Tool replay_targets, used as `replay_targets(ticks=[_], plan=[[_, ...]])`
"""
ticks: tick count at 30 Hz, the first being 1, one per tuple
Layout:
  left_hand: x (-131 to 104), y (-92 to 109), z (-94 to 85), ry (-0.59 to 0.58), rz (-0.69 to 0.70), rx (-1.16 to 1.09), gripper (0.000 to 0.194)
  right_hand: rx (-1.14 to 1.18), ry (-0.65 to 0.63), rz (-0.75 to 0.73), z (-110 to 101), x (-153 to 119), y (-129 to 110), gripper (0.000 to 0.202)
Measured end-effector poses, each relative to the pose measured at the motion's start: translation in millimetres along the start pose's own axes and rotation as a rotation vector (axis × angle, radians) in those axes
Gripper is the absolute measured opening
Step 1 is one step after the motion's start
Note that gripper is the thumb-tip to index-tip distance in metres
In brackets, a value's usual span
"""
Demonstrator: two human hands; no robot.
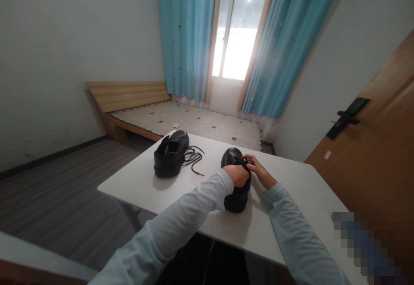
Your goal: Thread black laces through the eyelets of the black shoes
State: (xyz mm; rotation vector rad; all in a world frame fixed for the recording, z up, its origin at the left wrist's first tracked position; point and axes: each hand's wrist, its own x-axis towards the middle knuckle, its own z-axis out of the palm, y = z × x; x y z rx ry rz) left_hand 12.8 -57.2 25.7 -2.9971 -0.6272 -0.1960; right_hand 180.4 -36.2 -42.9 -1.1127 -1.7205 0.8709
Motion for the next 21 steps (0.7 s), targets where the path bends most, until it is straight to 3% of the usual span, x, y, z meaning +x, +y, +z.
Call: replay_targets(ticks=[3,6,10,15,21], plan=[[2,-1,-7.5,-0.163,-0.007,0.033,0.012,0.005,-0.003,-0.001,1,-1,-3,0.039],[3,-3,-10.3,-0.251,-0.026,0.043,0.014,0.012,-0.002,-0.007,2,-3,-8,0.037],[-5,-2,-13.4,-0.164,-0.104,0.013,0.018,-0.002,0.001,-0.009,3,-3,-9,0.037],[-23,4,-35.8,0.007,-0.252,-0.043,0.024,-0.028,0.031,-0.027,2,-2,-3,0.039],[-25,-2,-45.1,-0.034,-0.291,-0.064,0.021,-0.025,0.015,-0.020,2,-3,-6,0.040]])
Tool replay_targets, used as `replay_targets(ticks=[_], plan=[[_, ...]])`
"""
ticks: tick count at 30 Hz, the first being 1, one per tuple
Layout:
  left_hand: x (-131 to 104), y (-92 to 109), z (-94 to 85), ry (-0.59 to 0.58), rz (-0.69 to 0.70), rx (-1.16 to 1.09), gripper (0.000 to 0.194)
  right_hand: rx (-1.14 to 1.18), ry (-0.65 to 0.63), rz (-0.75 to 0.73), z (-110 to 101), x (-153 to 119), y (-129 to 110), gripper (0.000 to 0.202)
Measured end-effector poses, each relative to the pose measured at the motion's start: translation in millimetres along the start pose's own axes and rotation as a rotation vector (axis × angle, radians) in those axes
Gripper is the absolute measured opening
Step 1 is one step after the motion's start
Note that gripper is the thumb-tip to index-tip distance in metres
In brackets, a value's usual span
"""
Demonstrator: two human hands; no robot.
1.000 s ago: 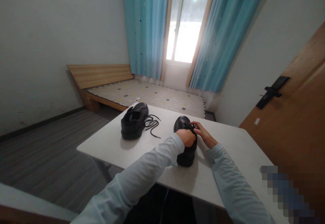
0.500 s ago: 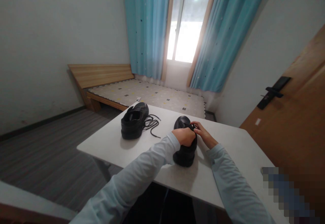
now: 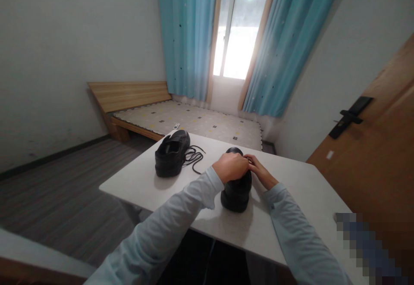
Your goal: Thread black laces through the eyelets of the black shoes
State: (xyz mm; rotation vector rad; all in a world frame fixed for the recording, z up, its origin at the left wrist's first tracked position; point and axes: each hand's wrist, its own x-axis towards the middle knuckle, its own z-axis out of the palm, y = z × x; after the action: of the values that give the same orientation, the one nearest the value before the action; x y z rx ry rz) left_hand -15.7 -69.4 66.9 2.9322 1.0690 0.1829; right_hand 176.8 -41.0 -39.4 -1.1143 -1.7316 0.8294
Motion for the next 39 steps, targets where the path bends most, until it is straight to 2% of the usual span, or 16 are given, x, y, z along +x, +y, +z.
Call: replay_targets(ticks=[3,7,11,21,28,39], plan=[[0,0,3.4,0.009,-0.048,0.038,0.024,0.001,-0.009,0.018,1,-1,-6,0.040],[-7,2,2.3,0.031,-0.021,0.062,0.033,-0.013,-0.012,0.017,3,-3,-13,0.040],[-14,3,-4.1,0.036,-0.022,0.040,0.016,-0.021,-0.014,0.024,3,-5,-17,0.041],[-23,7,-7.9,0.220,0.040,0.111,0.020,-0.059,0.004,-0.034,6,-8,-26,0.046],[-29,9,-12.4,0.239,0.046,0.141,0.014,-0.059,-0.005,-0.016,7,-10,-30,0.048],[-33,14,-13.4,0.358,0.120,0.146,0.011,-0.071,0.010,0.018,6,-10,-23,0.051]])
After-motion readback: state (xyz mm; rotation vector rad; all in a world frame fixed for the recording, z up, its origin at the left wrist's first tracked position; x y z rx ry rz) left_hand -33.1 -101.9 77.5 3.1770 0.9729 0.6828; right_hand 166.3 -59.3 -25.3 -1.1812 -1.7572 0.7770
